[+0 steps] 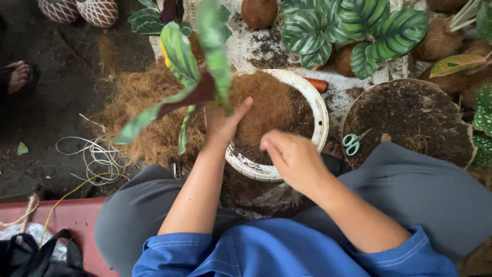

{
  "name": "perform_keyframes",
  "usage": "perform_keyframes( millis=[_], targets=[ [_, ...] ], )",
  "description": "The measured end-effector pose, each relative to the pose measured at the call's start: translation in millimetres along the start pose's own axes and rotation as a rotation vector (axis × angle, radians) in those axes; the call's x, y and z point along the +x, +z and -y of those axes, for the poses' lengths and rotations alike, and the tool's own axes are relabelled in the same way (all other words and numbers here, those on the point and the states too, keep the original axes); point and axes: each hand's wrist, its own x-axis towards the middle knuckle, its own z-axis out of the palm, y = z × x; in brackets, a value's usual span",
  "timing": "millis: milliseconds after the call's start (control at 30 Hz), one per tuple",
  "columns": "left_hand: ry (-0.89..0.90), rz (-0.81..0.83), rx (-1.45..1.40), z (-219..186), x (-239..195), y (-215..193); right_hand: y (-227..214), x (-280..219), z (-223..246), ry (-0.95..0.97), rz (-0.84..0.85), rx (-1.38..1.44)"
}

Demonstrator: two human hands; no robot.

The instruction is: The person wraps a Calathea plant's root ball with coconut coir fiber by hand, pressing and shaping the material around the roots. They then use scissors to trim excess fiber from the base of the plant.

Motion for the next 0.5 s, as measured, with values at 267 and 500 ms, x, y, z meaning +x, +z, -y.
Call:
perform_keyframes(
  millis=[267,500],
  targets=[
    [-0.081,0.029,-0.866,-2.7,9.3,-9.7,62.2,-24.6,-48.0,0.65,0.367,1.094],
    [-0.02,0.17,-0.981,-15.1,-0.6,-14.2,70.5,-36.2,-83.3,0.601,0.47,1.39]
  ],
)
